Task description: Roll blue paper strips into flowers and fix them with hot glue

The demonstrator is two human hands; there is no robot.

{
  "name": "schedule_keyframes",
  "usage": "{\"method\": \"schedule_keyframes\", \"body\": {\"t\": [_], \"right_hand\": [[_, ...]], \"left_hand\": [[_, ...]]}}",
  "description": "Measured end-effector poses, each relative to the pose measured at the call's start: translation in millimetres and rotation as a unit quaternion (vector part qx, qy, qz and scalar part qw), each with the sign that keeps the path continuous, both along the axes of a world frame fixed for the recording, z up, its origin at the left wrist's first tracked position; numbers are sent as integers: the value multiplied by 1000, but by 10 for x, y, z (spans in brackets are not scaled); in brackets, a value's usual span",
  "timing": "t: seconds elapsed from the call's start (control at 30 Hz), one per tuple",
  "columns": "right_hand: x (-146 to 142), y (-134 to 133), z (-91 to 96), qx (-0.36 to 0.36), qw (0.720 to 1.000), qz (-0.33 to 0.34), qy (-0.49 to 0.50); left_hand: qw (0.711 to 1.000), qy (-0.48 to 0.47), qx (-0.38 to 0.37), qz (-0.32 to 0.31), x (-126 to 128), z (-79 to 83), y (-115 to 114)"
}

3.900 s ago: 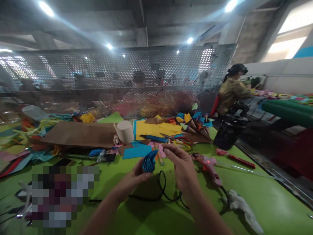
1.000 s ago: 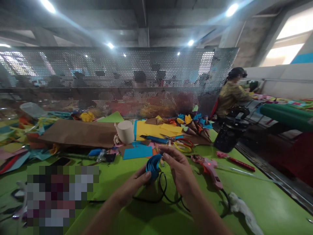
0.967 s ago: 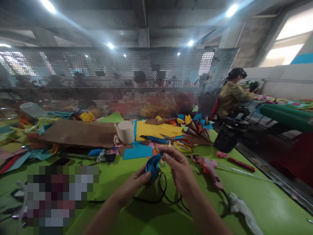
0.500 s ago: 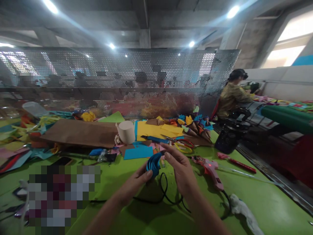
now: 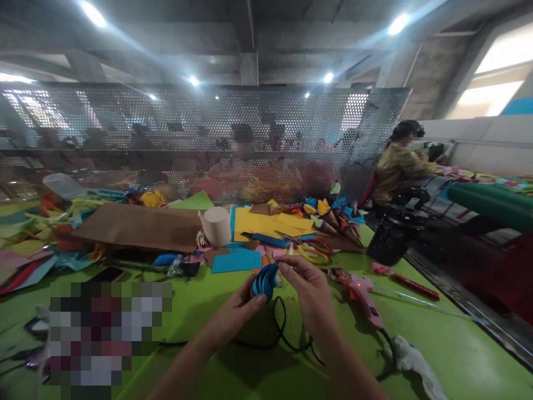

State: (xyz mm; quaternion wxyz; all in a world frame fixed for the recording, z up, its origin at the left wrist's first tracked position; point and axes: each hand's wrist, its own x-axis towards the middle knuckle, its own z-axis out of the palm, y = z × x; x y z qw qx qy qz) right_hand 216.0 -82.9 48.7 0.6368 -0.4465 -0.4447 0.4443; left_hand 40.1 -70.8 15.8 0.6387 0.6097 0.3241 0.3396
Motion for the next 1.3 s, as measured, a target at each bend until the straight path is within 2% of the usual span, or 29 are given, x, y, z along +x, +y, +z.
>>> {"method": "schedule_keyframes", "body": {"t": [0.1,0.27,0.47,0.7,0.83,1.0,1.13,1.3], "right_hand": [[-10,-23,43,-6,1000,10,1],[-24,-27,59,-15,999,-26,-15],[-15,0,7,-33,998,-35,-34],[-21,-4,18,-39,997,-51,-41],[-26,-16,53,-29,998,-33,-49],[-18,-23,64,-10,1000,-9,-20],[-25,-17,50,-27,999,12,46],[-46,-9,47,-22,997,25,64]], "left_hand": [[999,23,15,26,-4,-21,13],[994,52,78,54,13,-44,32],[952,190,206,121,31,4,15],[932,228,247,133,25,31,2],[948,190,218,132,26,13,7],[991,57,88,82,15,-13,6],[999,3,14,42,1,-9,-1],[1000,-8,-21,9,-13,59,-25]]}}
